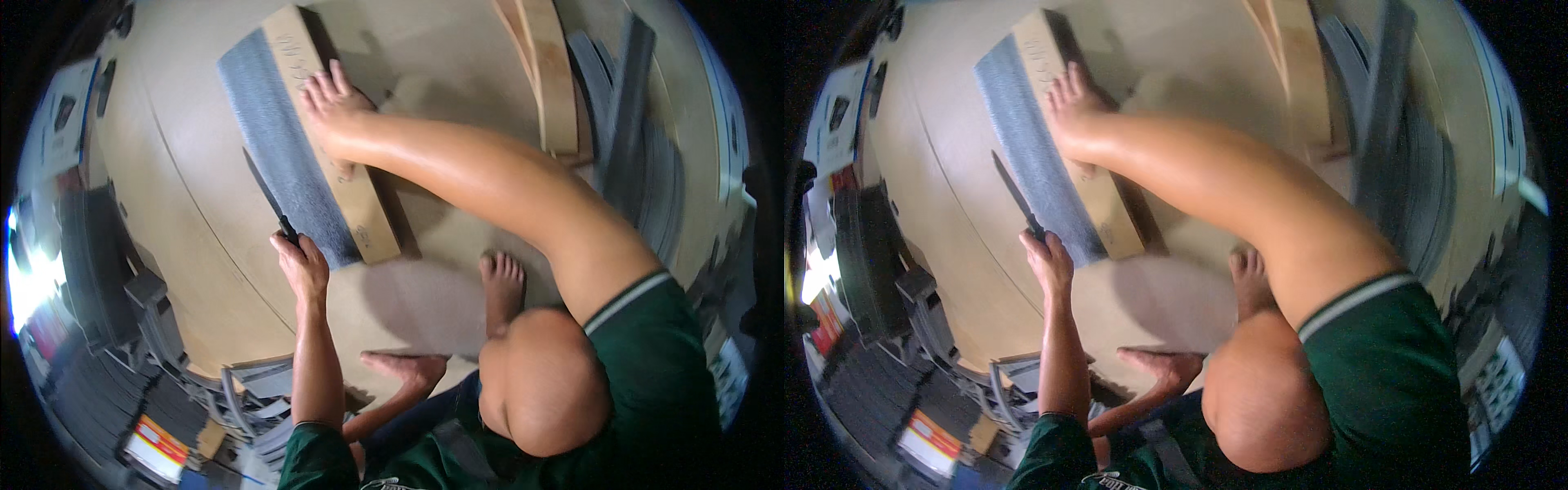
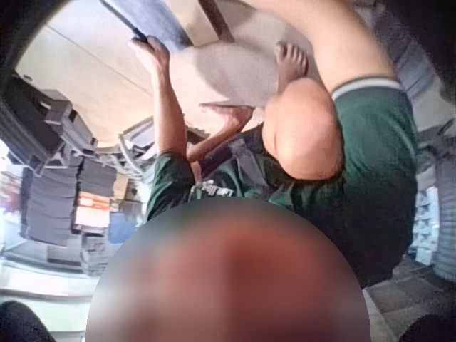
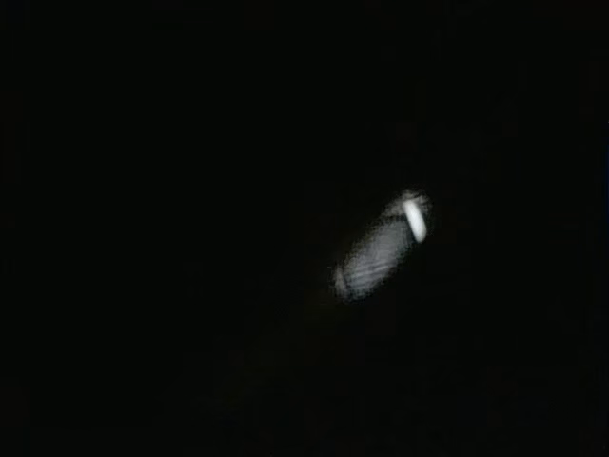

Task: The person sits on the floor and uses a knife to cut gray flexible material along a wooden template. They repeatedly position the template, trace or cut along its edge, and stack the cut pieces.

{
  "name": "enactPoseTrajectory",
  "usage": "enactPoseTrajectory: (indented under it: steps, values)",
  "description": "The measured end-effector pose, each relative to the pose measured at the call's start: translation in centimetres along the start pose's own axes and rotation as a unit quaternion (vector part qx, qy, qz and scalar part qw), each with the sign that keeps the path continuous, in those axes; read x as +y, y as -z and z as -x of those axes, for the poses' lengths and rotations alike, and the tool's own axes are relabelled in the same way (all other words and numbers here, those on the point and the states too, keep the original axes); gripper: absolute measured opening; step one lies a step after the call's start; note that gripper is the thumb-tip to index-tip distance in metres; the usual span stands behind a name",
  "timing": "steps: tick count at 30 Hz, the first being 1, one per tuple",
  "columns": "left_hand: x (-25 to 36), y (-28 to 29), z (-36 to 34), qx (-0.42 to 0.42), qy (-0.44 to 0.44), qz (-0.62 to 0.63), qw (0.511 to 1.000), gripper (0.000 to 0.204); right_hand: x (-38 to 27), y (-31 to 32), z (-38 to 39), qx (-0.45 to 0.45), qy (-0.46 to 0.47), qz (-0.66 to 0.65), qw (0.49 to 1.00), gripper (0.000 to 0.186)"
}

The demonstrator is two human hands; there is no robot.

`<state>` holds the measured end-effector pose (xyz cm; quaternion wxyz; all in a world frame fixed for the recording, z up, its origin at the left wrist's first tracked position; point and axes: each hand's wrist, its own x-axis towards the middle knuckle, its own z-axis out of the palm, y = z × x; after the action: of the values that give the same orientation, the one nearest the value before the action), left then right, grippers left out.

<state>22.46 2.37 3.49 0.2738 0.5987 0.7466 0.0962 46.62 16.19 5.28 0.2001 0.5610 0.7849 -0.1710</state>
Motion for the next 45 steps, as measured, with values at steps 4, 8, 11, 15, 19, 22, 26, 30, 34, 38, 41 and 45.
enactPoseTrajectory:
  steps: [4,8,11,15,19,22,26,30,34,38,41,45]
  values:
    - [4.0,0.5,-4.7,0.028,-0.076,0.154,0.985,0.026,0.3,-0.4,0.4,0.023,0.02,-0.008,1.0,0.152]
    - [10.6,0.2,-12.4,0.05,-0.095,0.102,0.989,0.025,0.0,0.6,0.3,-0.001,0.019,-0.011,1.0,0.156]
    - [15.7,-0.2,-16.7,0.018,-0.019,0.109,0.994,0.043,-0.6,2.1,-0.2,-0.064,0.006,0.016,0.998,0.154]
    - [19.5,-0.1,-20.7,-0.033,0.04,0.108,0.993,0.046,-0.9,3.3,-0.4,-0.085,0.029,0.075,0.993,0.147]
    - [20.7,-0.2,-22.6,-0.084,0.055,0.126,0.987,0.048,-0.8,2.4,-0.7,-0.031,0.045,0.06,0.997,0.142]
    - [21.2,-0.3,-23.1,-0.11,0.065,0.139,0.982,0.049,-0.5,1.1,-1.1,0.059,0.064,0.023,0.996,0.142]
    - [21.7,0.1,-23.8,-0.12,0.066,0.126,0.982,0.046,-0.3,-0.2,-1.3,0.06,0.075,0.062,0.993,0.136]
    - [22.3,0.2,-25.1,-0.134,0.077,0.113,0.982,0.044,0.0,-0.7,-1.1,0.103,0.092,0.031,0.99,0.122]
    - [22.4,-0.3,-26.6,-0.137,0.071,0.128,0.98,0.047,0.3,-1.1,-1.4,0.124,0.112,0.014,0.986,0.104]
    - [22.1,-0.7,-26.9,-0.127,0.062,0.141,0.98,0.047,0.3,-1.3,-1.4,0.154,0.129,-0.078,0.976,0.094]
    - [21.4,-0.7,-25.5,-0.141,0.072,0.147,0.976,0.047,0.2,-0.8,-1.4,0.129,0.119,-0.094,0.98,0.1]
    - [18.2,-0.5,-20.4,-0.177,0.085,0.118,0.973,0.044,-0.6,0.3,-1.5,0.121,0.11,-0.052,0.985,0.116]
